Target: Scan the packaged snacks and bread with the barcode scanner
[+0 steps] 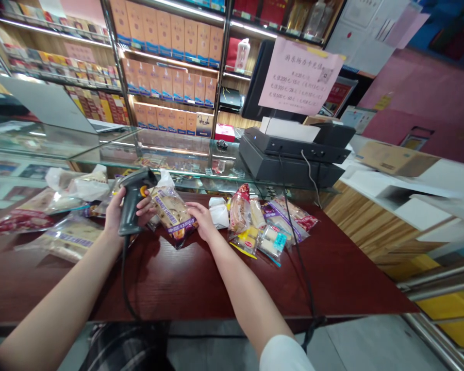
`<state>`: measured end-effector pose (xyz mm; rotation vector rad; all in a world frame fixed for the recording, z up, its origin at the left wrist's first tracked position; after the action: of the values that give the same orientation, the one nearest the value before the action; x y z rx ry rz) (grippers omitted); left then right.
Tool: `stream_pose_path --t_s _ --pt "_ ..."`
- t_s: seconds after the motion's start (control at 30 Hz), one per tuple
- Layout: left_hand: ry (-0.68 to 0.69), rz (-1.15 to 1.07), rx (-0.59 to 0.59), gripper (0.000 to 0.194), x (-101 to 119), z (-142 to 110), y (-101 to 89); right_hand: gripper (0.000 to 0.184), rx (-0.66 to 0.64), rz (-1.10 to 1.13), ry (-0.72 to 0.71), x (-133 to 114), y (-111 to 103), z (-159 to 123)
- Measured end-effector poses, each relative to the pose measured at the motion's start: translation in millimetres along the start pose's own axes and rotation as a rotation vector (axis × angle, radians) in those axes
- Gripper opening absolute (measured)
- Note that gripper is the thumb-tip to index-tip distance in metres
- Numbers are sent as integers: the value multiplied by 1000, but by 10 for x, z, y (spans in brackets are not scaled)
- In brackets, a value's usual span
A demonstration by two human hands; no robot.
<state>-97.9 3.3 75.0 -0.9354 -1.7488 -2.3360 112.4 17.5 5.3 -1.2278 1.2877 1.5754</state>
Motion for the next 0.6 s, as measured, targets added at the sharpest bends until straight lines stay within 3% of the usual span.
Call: stream_pose_path --t_s 0.2,0.37,0.47,0.53,0.6 --pt "14 8 -51 51 5 17 -61 51 -160 164 25 -20 -28 4" --pt "1 15 -69 54 -6 29 -84 51 -313 117 83 -12 24 -48" --pt "-3 0 -50 53 -8 29 -77 55 -243 92 32 -34 60 -60" --pt "1 -7 -46 52 -4 23 -72 54 -143 -6 -95 -76 55 -58" --pt "15 -1 -54 52 3 16 -68 50 -42 -239 -285 -127 42 -67"
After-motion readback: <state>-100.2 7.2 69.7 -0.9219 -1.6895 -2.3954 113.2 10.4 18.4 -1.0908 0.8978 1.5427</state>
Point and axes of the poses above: each hand's wrist, its own z-axis towards the middle knuckle, its own y-axis out of the palm, x = y × z, the point moved 1 cm from there along z, towards the middle knuckle, and after that the axes turned 11 degrees about -x, right-handed, at the moved point
